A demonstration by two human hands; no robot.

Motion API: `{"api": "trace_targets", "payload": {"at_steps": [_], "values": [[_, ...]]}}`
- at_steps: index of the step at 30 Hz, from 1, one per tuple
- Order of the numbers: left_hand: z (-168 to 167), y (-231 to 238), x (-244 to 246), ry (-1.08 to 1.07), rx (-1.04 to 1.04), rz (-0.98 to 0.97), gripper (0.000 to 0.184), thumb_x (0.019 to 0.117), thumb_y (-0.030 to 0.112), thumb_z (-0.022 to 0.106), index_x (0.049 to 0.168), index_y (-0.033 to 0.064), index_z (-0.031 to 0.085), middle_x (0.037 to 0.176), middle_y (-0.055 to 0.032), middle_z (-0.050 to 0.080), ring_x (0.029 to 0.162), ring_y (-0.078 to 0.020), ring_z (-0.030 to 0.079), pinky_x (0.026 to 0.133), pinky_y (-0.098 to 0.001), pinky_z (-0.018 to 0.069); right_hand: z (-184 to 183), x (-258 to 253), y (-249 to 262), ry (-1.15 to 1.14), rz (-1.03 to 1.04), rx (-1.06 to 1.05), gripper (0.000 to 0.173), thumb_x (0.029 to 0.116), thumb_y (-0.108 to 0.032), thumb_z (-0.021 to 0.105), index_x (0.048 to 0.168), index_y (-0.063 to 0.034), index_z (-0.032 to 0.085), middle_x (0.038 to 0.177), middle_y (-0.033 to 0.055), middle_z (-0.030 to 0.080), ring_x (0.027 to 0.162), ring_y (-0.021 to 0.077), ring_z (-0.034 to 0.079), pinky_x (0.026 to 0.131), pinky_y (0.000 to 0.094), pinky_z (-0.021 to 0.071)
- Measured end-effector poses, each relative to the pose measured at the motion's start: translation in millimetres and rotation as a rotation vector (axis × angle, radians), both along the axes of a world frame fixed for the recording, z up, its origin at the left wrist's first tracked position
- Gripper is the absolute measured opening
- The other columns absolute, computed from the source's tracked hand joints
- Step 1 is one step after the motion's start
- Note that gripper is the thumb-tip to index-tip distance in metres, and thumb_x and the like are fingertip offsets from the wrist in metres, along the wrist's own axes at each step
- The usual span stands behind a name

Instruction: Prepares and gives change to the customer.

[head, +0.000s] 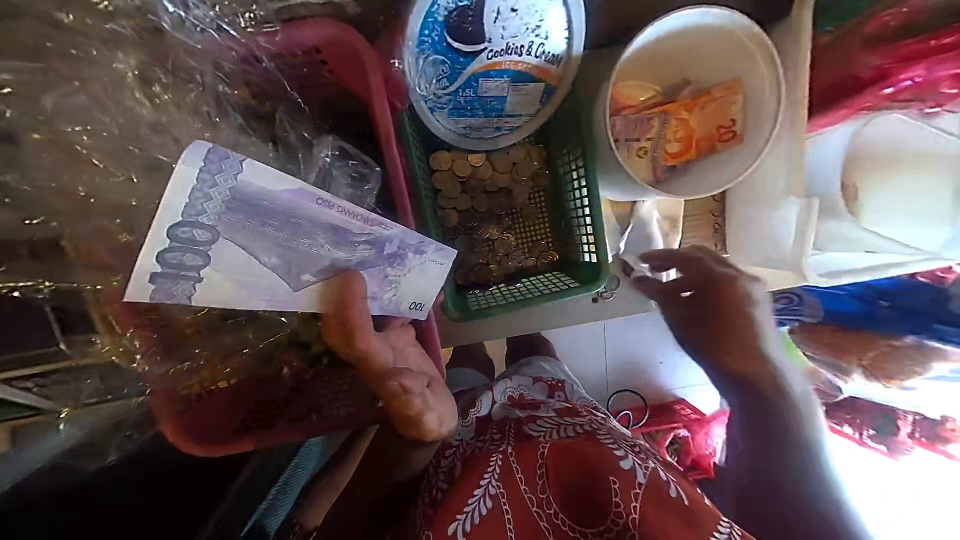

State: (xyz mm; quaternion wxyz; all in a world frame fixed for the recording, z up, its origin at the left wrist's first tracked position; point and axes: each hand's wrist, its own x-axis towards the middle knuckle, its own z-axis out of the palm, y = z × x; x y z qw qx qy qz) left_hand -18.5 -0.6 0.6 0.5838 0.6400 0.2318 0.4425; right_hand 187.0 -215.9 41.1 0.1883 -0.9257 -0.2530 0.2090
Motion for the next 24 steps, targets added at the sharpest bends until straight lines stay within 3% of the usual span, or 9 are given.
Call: {"api": "trace_targets", "payload": {"at_steps": [4, 6, 8, 10, 13, 15, 17, 20, 24], "values": [[-1, -2, -2, 0.016, 0.060, 0.055, 0.059, 0.1039, 0.064, 0.032, 0.158, 0.0407, 0.030, 0.162, 0.0052, 0.031, 0.146, -0.0181, 0.037, 0.110, -0.0436, 0.0471, 27, 9, 55, -0.085, 0.110, 0.266, 0.018, 0.1006, -0.015, 0.063, 0.111, -0.0034, 0.072, 0.102, 0.0107, 0.070, 0.080, 0.0150, 0.071, 0.071, 0.0337, 0.0633], [0, -3, -2, 0.019, 0.062, 0.070, 0.060, 0.1040, 0.064, 0.031, 0.159, 0.0407, 0.029, 0.162, 0.0073, 0.029, 0.148, -0.0160, 0.034, 0.114, -0.0424, 0.0433, 13, 13, 95, 0.015, 0.197, 0.346, 0.016, 0.1018, -0.014, 0.062, 0.110, -0.0041, 0.071, 0.102, 0.0105, 0.070, 0.079, 0.0139, 0.070, 0.070, 0.0320, 0.0627], [1, -3, -1, 0.006, 0.043, 0.079, 0.059, 0.1040, 0.063, 0.034, 0.158, 0.0403, 0.029, 0.161, 0.0065, 0.032, 0.146, -0.0155, 0.039, 0.111, -0.0422, 0.0470, -14, 18, 137, 0.092, 0.244, 0.354, 0.014, 0.0996, -0.011, 0.064, 0.107, -0.0032, 0.072, 0.100, 0.0113, 0.071, 0.081, 0.0161, 0.071, 0.074, 0.0346, 0.0628], [0, -3, -2, -0.012, 0.016, 0.075, 0.058, 0.1036, 0.064, 0.037, 0.158, 0.0426, 0.029, 0.160, 0.0069, 0.035, 0.143, -0.0152, 0.043, 0.108, -0.0416, 0.0498, -37, 22, 173, 0.088, 0.291, 0.281, 0.014, 0.0967, -0.009, 0.066, 0.104, 0.0005, 0.073, 0.102, 0.0161, 0.071, 0.089, 0.0242, 0.070, 0.083, 0.0423, 0.0591], [0, -4, -2, -0.012, 0.009, 0.091, 0.058, 0.1040, 0.063, 0.035, 0.157, 0.0427, 0.029, 0.160, 0.0066, 0.035, 0.142, -0.0155, 0.044, 0.108, -0.0416, 0.0503, -58, 22, 204, 0.081, 0.331, 0.046, 0.021, 0.0950, -0.012, 0.069, 0.110, 0.0028, 0.070, 0.118, 0.0238, 0.066, 0.105, 0.0394, 0.067, 0.091, 0.0597, 0.0545], [0, -4, -2, -0.008, 0.028, 0.099, 0.058, 0.1050, 0.062, 0.033, 0.159, 0.0412, 0.028, 0.161, 0.0045, 0.034, 0.143, -0.0172, 0.042, 0.108, -0.0429, 0.0497, -66, 23, 209, 0.097, 0.325, -0.010, 0.027, 0.0942, -0.012, 0.070, 0.117, 0.0030, 0.068, 0.124, 0.0247, 0.064, 0.108, 0.0405, 0.066, 0.093, 0.0614, 0.0536], [-1, -4, -3, -0.016, 0.022, 0.098, 0.058, 0.1051, 0.061, 0.034, 0.159, 0.0404, 0.029, 0.161, 0.0051, 0.033, 0.145, -0.0170, 0.040, 0.110, -0.0430, 0.0478, -65, 28, 204, 0.106, 0.353, 0.033, 0.036, 0.0929, -0.012, 0.072, 0.124, 0.0043, 0.066, 0.116, 0.0233, 0.067, 0.104, 0.0381, 0.066, 0.093, 0.0585, 0.0535], [-3, -4, -5, -0.035, -0.012, 0.076, 0.058, 0.1045, 0.062, 0.036, 0.159, 0.0414, 0.029, 0.162, 0.0062, 0.031, 0.146, -0.0166, 0.038, 0.112, -0.0429, 0.0468, -50, 33, 186, 0.243, 0.316, 0.083, 0.022, 0.0928, -0.009, 0.073, 0.108, 0.0059, 0.066, 0.098, 0.0216, 0.068, 0.089, 0.0346, 0.068, 0.083, 0.0564, 0.0558], [-4, -4, -4, -0.041, -0.008, 0.091, 0.057, 0.1055, 0.060, 0.034, 0.158, 0.0401, 0.030, 0.161, 0.0046, 0.032, 0.146, -0.0188, 0.039, 0.110, -0.0447, 0.0476, -35, 39, 155, 0.405, 0.052, 0.331, 0.012, 0.0935, -0.002, 0.069, 0.102, 0.0020, 0.062, 0.089, 0.0108, 0.071, 0.075, 0.0192, 0.074, 0.069, 0.0386, 0.0665]]}}
